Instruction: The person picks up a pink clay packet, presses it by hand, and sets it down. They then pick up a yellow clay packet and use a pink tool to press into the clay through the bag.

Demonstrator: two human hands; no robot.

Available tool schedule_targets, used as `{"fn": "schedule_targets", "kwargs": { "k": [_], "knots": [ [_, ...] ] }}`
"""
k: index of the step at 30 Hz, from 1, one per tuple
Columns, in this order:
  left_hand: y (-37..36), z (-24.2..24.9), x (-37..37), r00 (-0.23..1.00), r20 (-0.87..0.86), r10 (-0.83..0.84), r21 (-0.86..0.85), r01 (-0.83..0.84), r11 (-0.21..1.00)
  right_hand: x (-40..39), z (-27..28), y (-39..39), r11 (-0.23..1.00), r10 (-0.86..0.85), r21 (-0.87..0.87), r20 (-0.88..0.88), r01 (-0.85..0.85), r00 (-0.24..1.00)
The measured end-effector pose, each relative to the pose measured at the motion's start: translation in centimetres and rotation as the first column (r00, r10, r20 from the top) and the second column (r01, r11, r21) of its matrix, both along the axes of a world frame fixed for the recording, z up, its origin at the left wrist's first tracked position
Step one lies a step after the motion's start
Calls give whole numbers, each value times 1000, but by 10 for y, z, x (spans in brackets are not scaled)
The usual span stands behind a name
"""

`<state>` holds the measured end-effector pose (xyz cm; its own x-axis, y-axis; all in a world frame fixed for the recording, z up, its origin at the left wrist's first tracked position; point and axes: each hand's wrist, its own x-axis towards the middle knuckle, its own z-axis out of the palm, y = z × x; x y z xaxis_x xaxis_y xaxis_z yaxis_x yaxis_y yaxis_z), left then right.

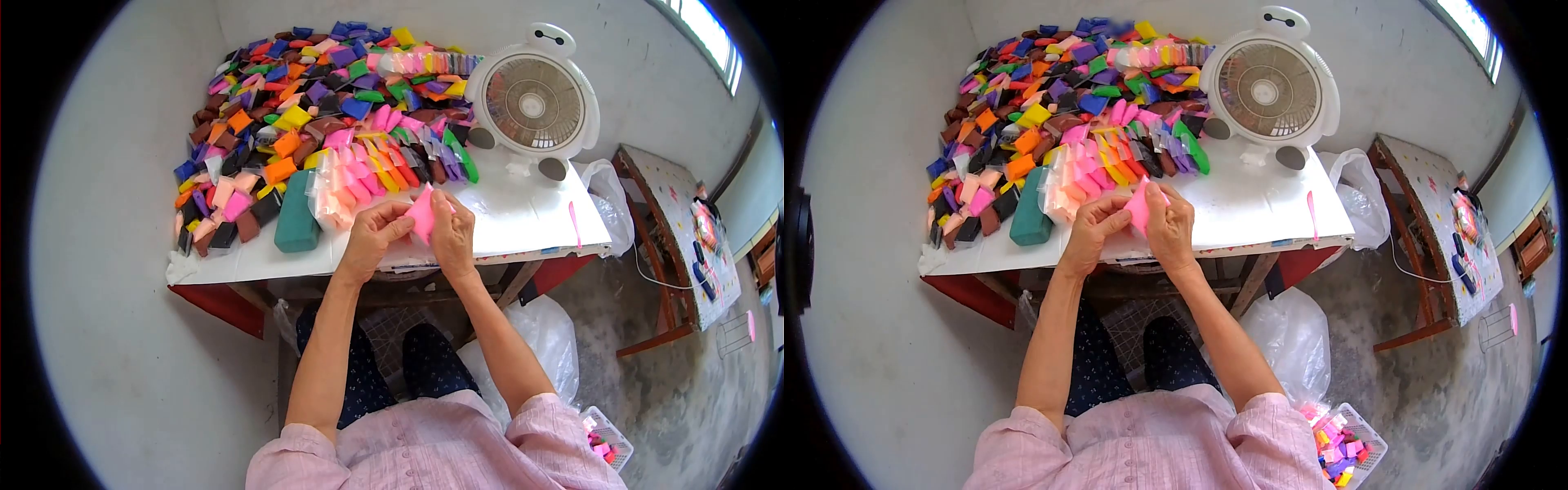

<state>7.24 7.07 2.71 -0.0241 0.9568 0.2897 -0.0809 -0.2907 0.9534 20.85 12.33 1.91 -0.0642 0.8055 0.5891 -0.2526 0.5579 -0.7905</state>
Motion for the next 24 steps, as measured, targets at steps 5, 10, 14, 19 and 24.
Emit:
{"fn": "schedule_targets", "kwargs": {
  "k": [5, 10, 14, 19, 24],
  "knots": [
    [1, -2, 0, 999, 22, 35, 13, -36, 999, -1, 3, -1, 1000, 4, 7, 91, -5, 996],
    [1, -2, 0, 1000, 4, 17, 17, -17, 1000, 2, 2, 1, 994, 76, -77, 38, -73, 996],
    [0, -2, 1, 1000, -13, 15, 6, -15, 1000, 4, 1, 1, 994, 90, -65, 28, -88, 996],
    [-1, -1, 2, 999, -14, 28, -14, -29, 999, 6, 6, -3, 997, 81, -21, 24, -80, 996],
    [-2, 1, 3, 999, -5, 42, -17, -42, 999, 7, 9, -5, 986, 103, -133, -6, -103, 995]
  ]
}}
